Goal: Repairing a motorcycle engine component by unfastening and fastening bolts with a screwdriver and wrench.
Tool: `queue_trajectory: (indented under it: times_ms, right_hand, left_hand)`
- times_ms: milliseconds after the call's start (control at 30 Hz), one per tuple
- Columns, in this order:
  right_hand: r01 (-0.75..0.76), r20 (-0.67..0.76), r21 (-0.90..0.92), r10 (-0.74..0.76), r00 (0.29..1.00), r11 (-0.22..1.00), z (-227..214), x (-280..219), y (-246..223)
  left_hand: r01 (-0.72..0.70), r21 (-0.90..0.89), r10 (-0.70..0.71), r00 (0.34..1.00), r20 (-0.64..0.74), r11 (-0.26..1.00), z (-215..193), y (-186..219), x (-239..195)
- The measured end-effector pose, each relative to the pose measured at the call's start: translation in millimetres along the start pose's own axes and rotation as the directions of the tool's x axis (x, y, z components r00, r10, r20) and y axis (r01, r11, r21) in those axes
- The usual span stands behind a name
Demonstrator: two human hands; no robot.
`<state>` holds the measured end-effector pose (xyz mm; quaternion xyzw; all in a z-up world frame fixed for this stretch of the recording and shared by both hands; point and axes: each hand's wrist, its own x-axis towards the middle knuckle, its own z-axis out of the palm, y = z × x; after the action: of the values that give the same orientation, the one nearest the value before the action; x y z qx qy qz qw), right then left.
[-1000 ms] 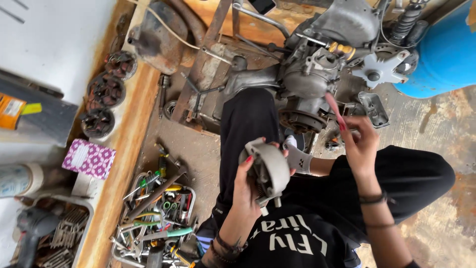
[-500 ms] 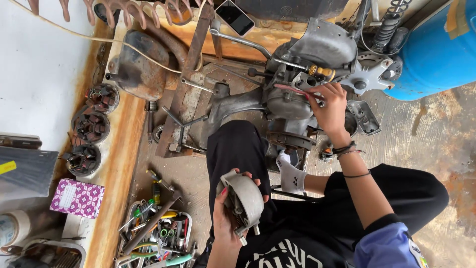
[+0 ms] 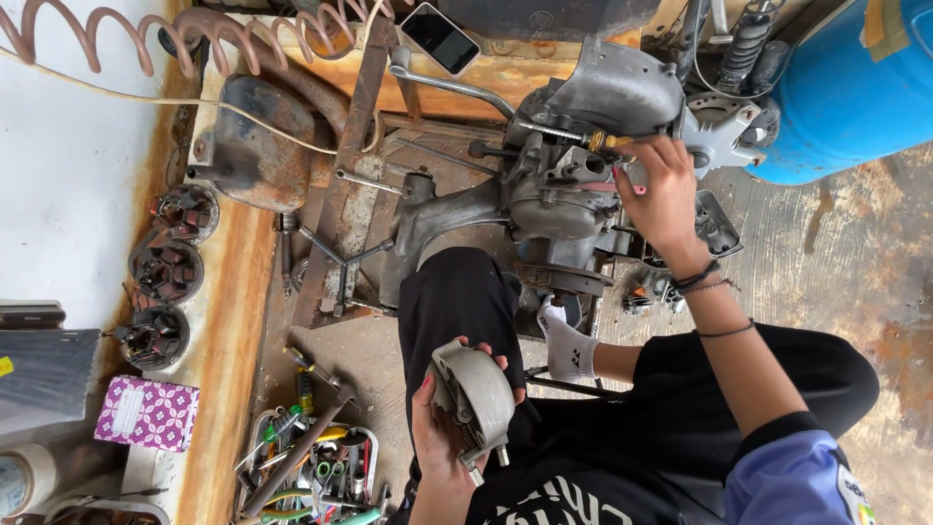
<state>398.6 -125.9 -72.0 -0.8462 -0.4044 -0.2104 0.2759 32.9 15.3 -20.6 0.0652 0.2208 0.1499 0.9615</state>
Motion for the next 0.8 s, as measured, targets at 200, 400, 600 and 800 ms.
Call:
queue_trajectory:
  times_ms: [200, 400, 600, 800]
  right_hand:
    - [-0.013, 0.079, -0.042, 0.016, 0.997, 0.999, -1, 20, 16]
    - [0.022, 0.036, -0.032, -0.020, 0.999, 0.999, -11, 24, 12]
    - [0.055, 0.316, 0.115, -0.089, 0.945, 0.992, -15, 12, -7]
    - [-0.014, 0.385, 0.088, -0.021, 0.923, 0.996, -7, 5, -4]
  left_hand:
    - [-0.012, 0.046, 0.015, 0.998, -0.063, 0.999, 4, 2, -2]
    - [-0.003, 0.050, 0.008, 0.995, -0.095, 0.999, 1, 1, 1]
    - [0.047, 0.037, -0.043, 0.993, -0.113, 0.998, -1, -2, 8]
    - [0.070, 0.020, -0.064, 0.979, -0.193, 0.997, 12, -7, 11]
